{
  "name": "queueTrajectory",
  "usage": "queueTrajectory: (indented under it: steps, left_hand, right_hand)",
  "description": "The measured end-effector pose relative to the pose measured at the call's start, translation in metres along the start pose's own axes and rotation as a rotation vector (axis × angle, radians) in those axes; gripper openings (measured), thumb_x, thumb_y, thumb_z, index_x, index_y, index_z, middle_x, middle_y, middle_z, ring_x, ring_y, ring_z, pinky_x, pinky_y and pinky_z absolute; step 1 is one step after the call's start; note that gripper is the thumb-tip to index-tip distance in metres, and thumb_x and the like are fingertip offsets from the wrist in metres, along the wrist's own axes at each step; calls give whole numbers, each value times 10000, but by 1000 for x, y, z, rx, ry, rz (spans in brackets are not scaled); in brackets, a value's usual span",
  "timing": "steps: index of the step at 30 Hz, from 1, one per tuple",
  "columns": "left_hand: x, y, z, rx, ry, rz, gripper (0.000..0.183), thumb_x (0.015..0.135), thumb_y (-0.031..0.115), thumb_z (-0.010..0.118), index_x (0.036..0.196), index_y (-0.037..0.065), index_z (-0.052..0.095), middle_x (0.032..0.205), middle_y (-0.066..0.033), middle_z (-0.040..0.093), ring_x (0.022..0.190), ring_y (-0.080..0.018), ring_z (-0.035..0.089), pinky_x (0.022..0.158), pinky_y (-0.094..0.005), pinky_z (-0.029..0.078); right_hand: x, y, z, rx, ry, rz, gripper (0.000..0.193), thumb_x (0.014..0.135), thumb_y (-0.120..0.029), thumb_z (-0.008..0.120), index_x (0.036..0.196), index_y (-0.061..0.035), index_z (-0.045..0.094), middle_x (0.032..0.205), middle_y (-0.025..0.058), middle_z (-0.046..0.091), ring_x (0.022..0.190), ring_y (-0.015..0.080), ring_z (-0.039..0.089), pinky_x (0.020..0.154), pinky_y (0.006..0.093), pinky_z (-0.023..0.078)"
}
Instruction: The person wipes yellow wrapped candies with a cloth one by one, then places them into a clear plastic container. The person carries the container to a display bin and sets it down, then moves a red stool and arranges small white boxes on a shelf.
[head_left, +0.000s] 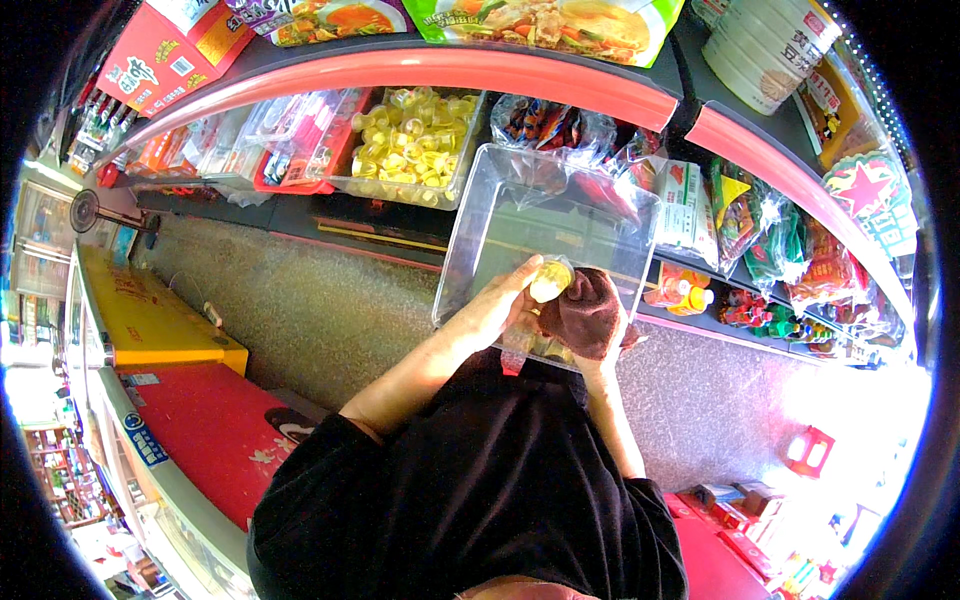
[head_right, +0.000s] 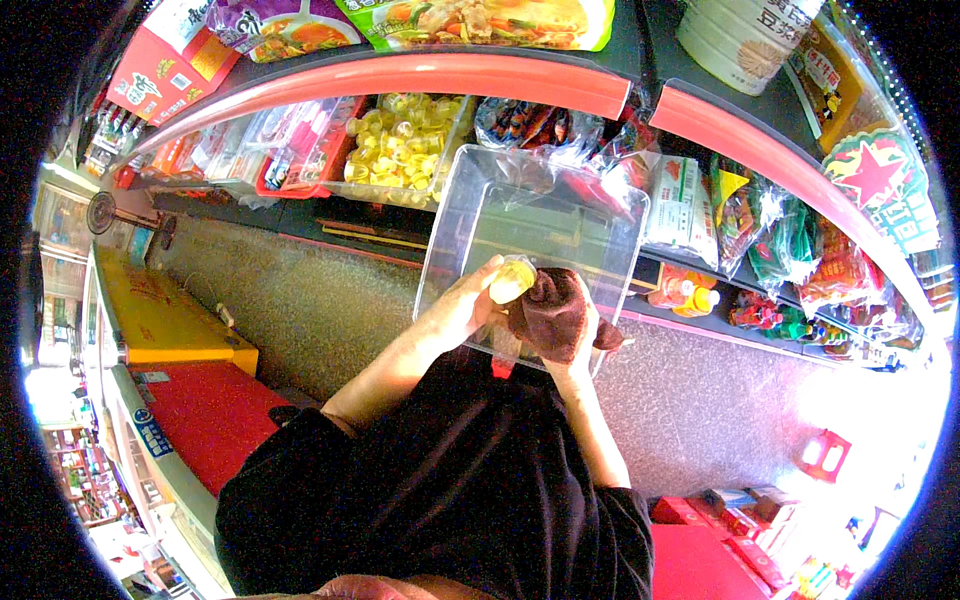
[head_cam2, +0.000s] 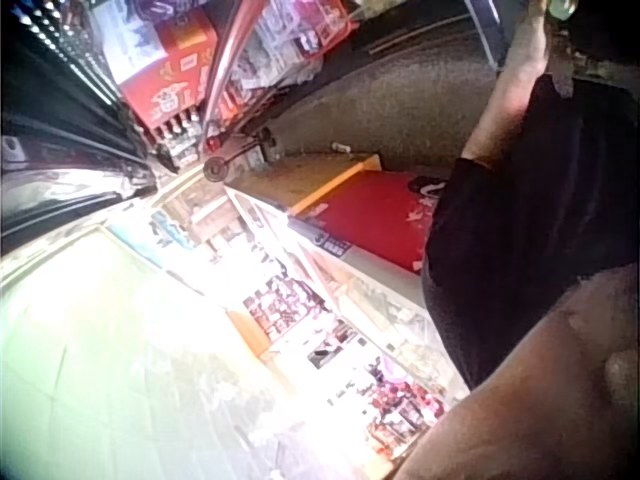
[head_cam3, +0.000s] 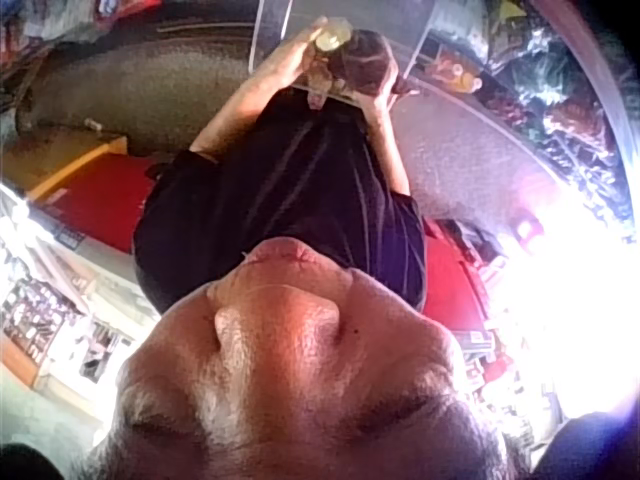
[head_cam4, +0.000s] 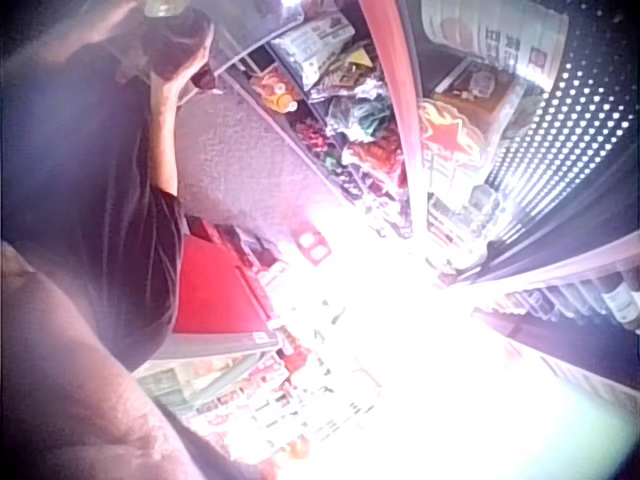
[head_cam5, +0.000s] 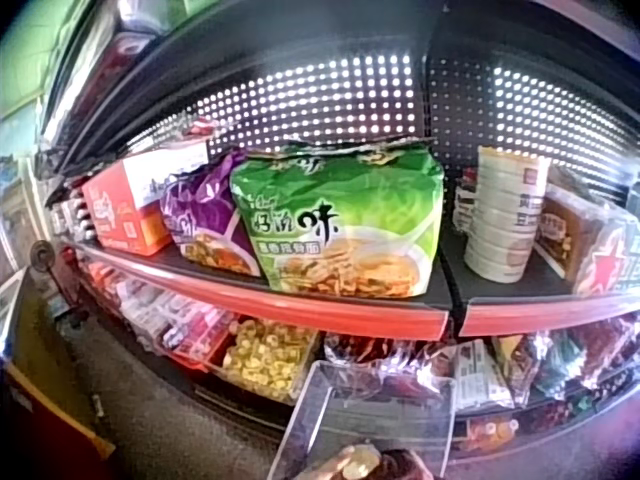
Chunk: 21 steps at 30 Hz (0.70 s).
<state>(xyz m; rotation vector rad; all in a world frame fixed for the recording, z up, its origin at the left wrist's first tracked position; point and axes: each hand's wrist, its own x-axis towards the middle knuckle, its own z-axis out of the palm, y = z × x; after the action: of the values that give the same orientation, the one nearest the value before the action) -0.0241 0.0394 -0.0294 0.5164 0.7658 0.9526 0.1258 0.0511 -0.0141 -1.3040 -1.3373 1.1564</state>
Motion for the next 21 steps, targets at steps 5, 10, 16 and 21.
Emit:
queueTrajectory:
  steps: [5,10,16,21]
  left_hand:
    - [-3,2,-9,-4,-31,29,494,936,447,403,1204,43,501,1080,-61,607,929,-156,600,707,-314,511]
    - [-5,1,-16,177,87,87,379,923,383,478,1135,78,554,943,-26,632,729,-96,593,545,-225,470]
    - [1,65,-60,3,199,207,345,887,367,528,1073,77,559,889,-62,634,637,-106,578,487,-227,480]
    - [25,177,-110,155,466,486,668,872,560,464,1328,88,339,1101,-163,606,869,-208,644,533,-260,486]
  right_hand:
    - [2,1,-3,-271,-15,-138,228,808,-205,632,976,-55,600,938,105,630,849,233,616,762,297,463]
    - [3,-9,-1,-469,-34,-122,271,753,-226,656,970,-74,595,870,97,628,791,233,618,743,295,467]
    - [9,-16,-20,-495,127,-142,414,584,-264,723,937,-101,582,838,114,623,764,302,615,686,347,484]
    - [24,20,-38,-330,154,-76,347,599,-257,727,878,-94,598,869,127,625,812,325,609,689,350,482]
